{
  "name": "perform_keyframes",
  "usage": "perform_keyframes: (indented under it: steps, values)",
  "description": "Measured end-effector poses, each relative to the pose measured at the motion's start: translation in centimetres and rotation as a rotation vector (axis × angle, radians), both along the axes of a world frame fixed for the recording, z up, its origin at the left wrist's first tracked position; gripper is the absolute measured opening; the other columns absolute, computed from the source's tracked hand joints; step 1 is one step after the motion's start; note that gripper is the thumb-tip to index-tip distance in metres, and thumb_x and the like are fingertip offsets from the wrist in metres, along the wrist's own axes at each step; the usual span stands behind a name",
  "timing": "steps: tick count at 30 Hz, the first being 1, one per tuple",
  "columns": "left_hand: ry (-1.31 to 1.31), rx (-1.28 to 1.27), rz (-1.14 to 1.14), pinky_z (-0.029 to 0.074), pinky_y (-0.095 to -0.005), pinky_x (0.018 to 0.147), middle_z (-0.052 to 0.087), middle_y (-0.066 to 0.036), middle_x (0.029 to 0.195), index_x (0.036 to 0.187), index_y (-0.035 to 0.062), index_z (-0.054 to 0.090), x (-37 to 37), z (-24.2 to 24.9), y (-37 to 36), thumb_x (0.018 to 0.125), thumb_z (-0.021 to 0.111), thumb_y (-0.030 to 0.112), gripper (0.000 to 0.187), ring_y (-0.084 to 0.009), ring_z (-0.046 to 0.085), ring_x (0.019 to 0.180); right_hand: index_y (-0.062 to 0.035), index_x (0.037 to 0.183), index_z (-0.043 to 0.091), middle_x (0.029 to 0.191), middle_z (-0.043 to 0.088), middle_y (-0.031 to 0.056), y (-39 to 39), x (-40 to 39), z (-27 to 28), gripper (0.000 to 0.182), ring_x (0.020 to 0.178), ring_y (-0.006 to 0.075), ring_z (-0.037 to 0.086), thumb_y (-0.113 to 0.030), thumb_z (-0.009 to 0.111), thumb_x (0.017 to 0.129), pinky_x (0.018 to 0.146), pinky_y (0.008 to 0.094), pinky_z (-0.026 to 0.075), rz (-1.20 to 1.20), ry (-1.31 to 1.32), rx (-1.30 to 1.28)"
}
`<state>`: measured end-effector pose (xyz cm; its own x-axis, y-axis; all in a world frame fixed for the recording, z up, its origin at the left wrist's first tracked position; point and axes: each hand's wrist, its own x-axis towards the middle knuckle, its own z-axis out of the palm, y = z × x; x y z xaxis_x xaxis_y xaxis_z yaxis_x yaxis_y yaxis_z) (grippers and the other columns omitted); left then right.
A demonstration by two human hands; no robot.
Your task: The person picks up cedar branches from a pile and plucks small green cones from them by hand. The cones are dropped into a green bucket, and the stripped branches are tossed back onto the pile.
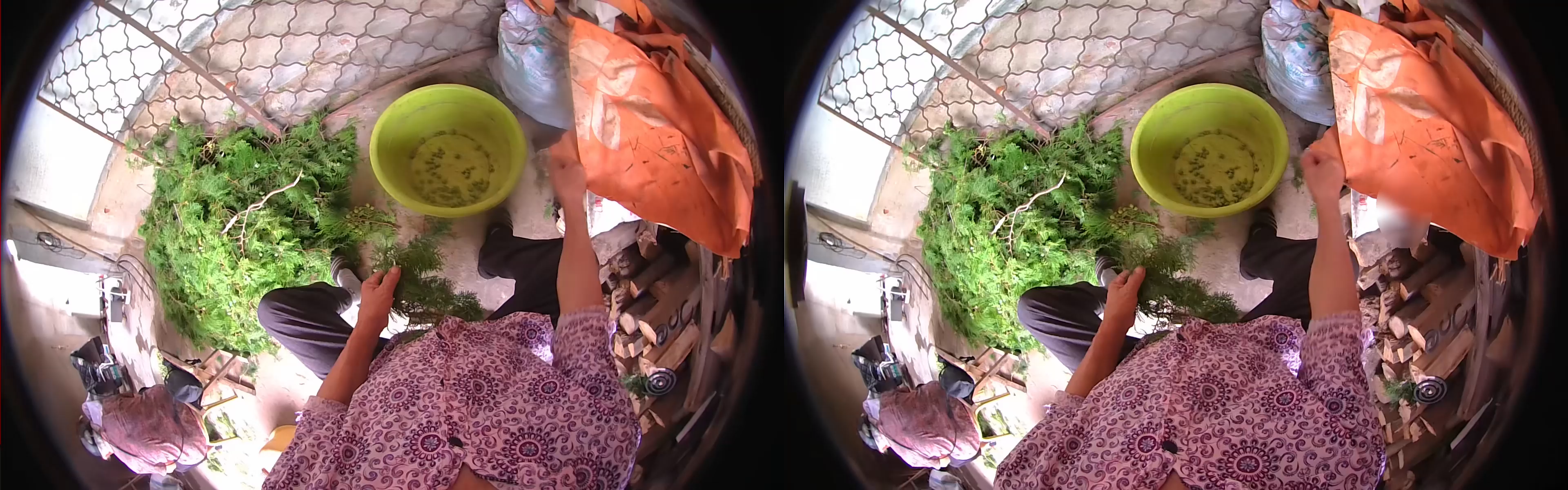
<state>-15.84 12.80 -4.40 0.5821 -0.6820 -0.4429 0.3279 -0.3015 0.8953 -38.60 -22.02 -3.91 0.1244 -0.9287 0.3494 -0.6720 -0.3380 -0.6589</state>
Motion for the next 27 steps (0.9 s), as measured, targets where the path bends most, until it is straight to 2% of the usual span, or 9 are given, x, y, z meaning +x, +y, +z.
perform_keyframes:
  steps: [4, 6, 8, 15, 17, 21, 22, 24, 27]
  values:
    - [0.126, -0.126, 0.075, 0.040, -0.0197, 0.057, 0.058, 0.000, 0.080, 0.094, -0.0001, 0.057, -0.4, 1.1, -1.5, 0.084, 0.058, 0.025, 0.027, -0.0049, 0.050, 0.065, -0.0037, 0.072, 0.064, 0.069, 0.060, 0.0142, 8.8, 5.0, 2.7, 0.017, 0.064, 0.0258, 0.058, -0.020, 0.060, 0.071, 0.058, 0.0320, 0.045, 0.653, -0.088, 0.220]
    - [0.102, -0.127, 0.110, 0.042, -0.0198, 0.060, 0.059, -0.002, 0.083, 0.097, 0.0002, 0.056, -1.3, 2.9, -2.5, 0.083, 0.060, 0.024, 0.027, -0.0057, 0.051, 0.070, -0.0040, 0.074, 0.064, 0.070, 0.059, 0.0137, 12.3, 7.3, 1.7, 0.017, 0.067, 0.0291, 0.057, -0.021, 0.061, 0.069, 0.061, 0.0364, 0.045, 1.040, -0.012, 0.103]
    - [0.096, -0.179, 0.075, 0.042, -0.0202, 0.062, 0.059, -0.002, 0.084, 0.097, -0.0001, 0.056, -1.5, 2.9, -3.4, 0.082, 0.060, 0.022, 0.027, -0.0063, 0.052, 0.071, -0.0046, 0.081, 0.063, 0.075, 0.058, 0.0147, 15.8, 8.5, 1.7, 0.023, 0.071, 0.0319, 0.056, -0.023, 0.062, 0.068, 0.065, 0.0399, 0.045, 1.140, -0.014, 0.249]
    - [0.074, -0.177, 0.091, 0.043, -0.0222, 0.066, 0.059, 0.000, 0.085, 0.093, 0.0018, 0.060, -1.1, 2.1, -4.9, 0.079, 0.062, 0.013, 0.017, -0.0080, 0.053, 0.073, -0.0040, 0.087, 0.061, 0.084, 0.057, 0.0161, 17.8, 9.3, 1.9, 0.028, 0.080, 0.0321, 0.056, -0.023, 0.065, 0.067, 0.071, 0.0388, 0.045, 1.292, 0.099, 0.303]
    - [-0.103, -0.216, 0.188, 0.043, -0.0243, 0.068, 0.060, -0.002, 0.087, 0.094, 0.0026, 0.060, 0.8, 2.5, -5.1, 0.079, 0.061, 0.011, 0.017, -0.0097, 0.052, 0.075, -0.0019, 0.097, 0.058, 0.095, 0.057, 0.0153, 17.1, 9.1, 1.5, 0.031, 0.087, 0.0287, 0.056, -0.014, 0.066, 0.070, 0.071, 0.0355, 0.046, 1.341, -0.172, 0.260]
    - [-0.402, 0.013, 0.333, 0.036, -0.0380, 0.091, 0.052, -0.016, 0.112, 0.114, 0.0025, 0.051, 7.3, 10.1, -2.8, 0.078, 0.057, 0.045, 0.056, -0.0257, 0.047, 0.104, -0.0017, 0.097, 0.058, 0.101, 0.055, 0.0149, 16.0, 8.8, 0.4, 0.031, 0.090, 0.0277, 0.055, -0.015, 0.066, 0.071, 0.072, 0.0341, 0.045, 1.172, -0.182, 0.111]
    - [-0.418, 0.075, 0.587, 0.029, -0.0357, 0.098, 0.049, -0.016, 0.119, 0.118, 0.0001, 0.047, 8.4, 11.8, -2.5, 0.077, 0.059, 0.042, 0.060, -0.0268, 0.043, 0.111, -0.0012, 0.097, 0.058, 0.098, 0.055, 0.0146, 15.7, 8.6, 0.6, 0.030, 0.087, 0.0271, 0.055, -0.015, 0.066, 0.071, 0.071, 0.0335, 0.045, 1.144, -0.190, 0.127]
    - [-0.600, 0.026, 0.540, 0.030, -0.0395, 0.098, 0.044, -0.017, 0.126, 0.123, 0.0012, 0.044, 13.3, 13.5, 1.5, 0.074, 0.056, 0.052, 0.071, -0.0294, 0.042, 0.115, -0.0006, 0.096, 0.058, 0.095, 0.056, 0.0142, 15.3, 8.4, 0.6, 0.030, 0.084, 0.0265, 0.055, -0.015, 0.066, 0.072, 0.070, 0.0329, 0.045, 1.104, -0.204, 0.144]
    - [-0.779, -0.103, 0.773, 0.042, -0.0355, 0.083, 0.059, -0.012, 0.099, 0.100, 0.0017, 0.059, 17.6, 17.2, 7.5, 0.075, 0.062, 0.038, 0.044, -0.0218, 0.053, 0.090, 0.0002, 0.095, 0.057, 0.089, 0.056, 0.0135, 15.0, 7.8, 0.5, 0.029, 0.079, 0.0254, 0.054, -0.015, 0.065, 0.072, 0.067, 0.0322, 0.044, 1.071, -0.172, 0.167]
